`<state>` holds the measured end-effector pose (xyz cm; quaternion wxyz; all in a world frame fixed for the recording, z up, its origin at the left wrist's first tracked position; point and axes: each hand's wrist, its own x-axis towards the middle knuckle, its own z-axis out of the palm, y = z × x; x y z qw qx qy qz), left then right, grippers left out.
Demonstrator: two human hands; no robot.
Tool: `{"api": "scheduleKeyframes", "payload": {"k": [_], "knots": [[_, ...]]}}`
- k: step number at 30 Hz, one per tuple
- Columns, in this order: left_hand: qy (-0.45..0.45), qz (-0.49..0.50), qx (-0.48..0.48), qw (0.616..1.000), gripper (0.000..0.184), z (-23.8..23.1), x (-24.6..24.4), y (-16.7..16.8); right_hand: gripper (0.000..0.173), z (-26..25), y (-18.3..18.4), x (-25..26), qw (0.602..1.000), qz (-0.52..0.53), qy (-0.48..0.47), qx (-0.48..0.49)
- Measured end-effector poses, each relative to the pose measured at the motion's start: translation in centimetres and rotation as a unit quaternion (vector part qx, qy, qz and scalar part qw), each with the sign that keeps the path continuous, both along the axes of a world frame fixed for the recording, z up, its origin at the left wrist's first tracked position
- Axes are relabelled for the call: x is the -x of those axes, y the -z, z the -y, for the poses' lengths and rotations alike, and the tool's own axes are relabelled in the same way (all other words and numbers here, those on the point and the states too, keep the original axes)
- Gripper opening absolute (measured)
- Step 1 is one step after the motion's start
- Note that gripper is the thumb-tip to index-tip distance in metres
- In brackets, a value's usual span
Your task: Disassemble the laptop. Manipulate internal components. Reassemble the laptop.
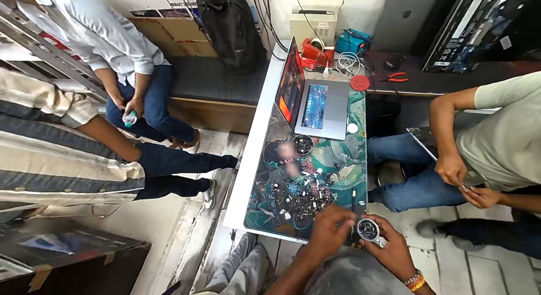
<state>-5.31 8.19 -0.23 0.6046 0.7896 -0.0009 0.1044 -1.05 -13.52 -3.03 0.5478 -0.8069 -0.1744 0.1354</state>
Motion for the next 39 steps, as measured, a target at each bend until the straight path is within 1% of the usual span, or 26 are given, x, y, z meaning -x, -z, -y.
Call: {"api": "scheduleKeyframes", "payload": {"k": [1, 3, 5, 7, 9, 11, 12, 13, 15, 16, 17, 19, 21, 24, 29, 34, 36, 37, 39], "knots": [[0.024, 0.033, -0.019, 0.999, 0.013, 1.1, -0.1, -0.7, 0.059, -0.2, -0.1, 0.0, 1.0, 0.004, -0.003, -0.007], [0.059, 0.073, -0.095, 0.991, 0.013, 2.5, -0.4, -1.2, 0.058, -0.3, -0.3, 0.0, 1.0, 0.014, -0.007, -0.025], [0.085, 0.07, -0.145, 0.983, 0.014, 2.8, -0.5, -1.0, 0.058, -0.2, -0.6, 0.0, 0.999, 0.017, -0.008, -0.027], [0.095, 0.062, -0.174, 0.978, 0.015, 2.5, -0.6, -1.0, 0.059, -0.1, -0.6, 0.0, 0.999, 0.017, -0.01, -0.025], [0.104, 0.068, -0.178, 0.976, 0.015, 2.2, -0.5, -0.9, 0.059, 0.1, -0.4, 0.1, 0.999, 0.013, -0.014, -0.026], [0.097, 0.089, -0.145, 0.981, 0.017, 1.7, -0.4, -0.7, 0.059, 0.1, -0.4, 0.2, 1.0, 0.013, -0.012, -0.023], [0.076, 0.089, -0.119, 0.986, 0.017, 1.3, -0.3, -0.3, 0.059, 0.1, -0.5, 0.2, 1.0, 0.011, -0.011, -0.024], [0.04, 0.071, -0.089, 0.993, 0.017, 0.7, -0.2, 0.1, 0.059, 0.0, -0.5, 0.1, 1.0, 0.008, -0.007, -0.026], [-0.057, -0.023, -0.043, 0.997, 0.014, -1.3, 0.2, 2.2, 0.059, 0.1, -0.5, 0.0, 0.999, 0.0, 0.005, -0.033], [-0.1, -0.091, -0.054, 0.989, 0.015, -2.6, 0.4, 4.0, 0.059, 0.1, -0.5, -0.1, 0.999, -0.001, 0.011, -0.033], [-0.123, -0.172, -0.09, 0.973, 0.017, -4.1, 0.7, 5.8, 0.059, 0.1, -0.4, -0.1, 0.999, -0.005, 0.015, -0.033], [-0.1, -0.308, -0.171, 0.931, 0.023, -6.6, 1.5, 9.1, 0.059, 0.2, -0.4, -0.1, 0.999, -0.006, 0.016, -0.03], [-0.039, -0.368, -0.227, 0.901, 0.027, -7.7, 2.3, 11.3, 0.059, 0.2, -0.3, -0.2, 1.0, 0.003, 0.012, -0.025], [0.01, -0.386, -0.27, 0.882, 0.03, -7.2, 2.6, 12.3, 0.059, 0.3, -0.3, -0.2, 1.0, 0.006, 0.013, -0.019], [0.019, -0.374, -0.312, 0.873, 0.031, -6.4, 1.8, 14.2, 0.059, 0.3, -0.3, 0.0, 1.0, 0.004, 0.017, -0.014], [0.044, -0.347, -0.358, 0.865, 0.034, -6.6, 1.5, 15.0, 0.06, 0.4, -0.6, 0.0, 1.0, 0.003, 0.023, -0.013], [0.027, -0.346, -0.342, 0.873, 0.034, -6.7, 1.5, 15.3, 0.059, 0.4, -0.6, 0.0, 1.0, 0.011, 0.027, -0.009], [0.002, -0.344, -0.31, 0.886, 0.032, -6.8, 1.5, 15.4, 0.059, 0.5, -0.6, -0.1, 1.0, 0.011, 0.027, -0.01], [-0.074, -0.327, -0.186, 0.924, 0.026, -6.9, 1.5, 15.7, 0.06, 0.5, -0.6, -0.1, 1.0, 0.005, 0.027, -0.014]]}}
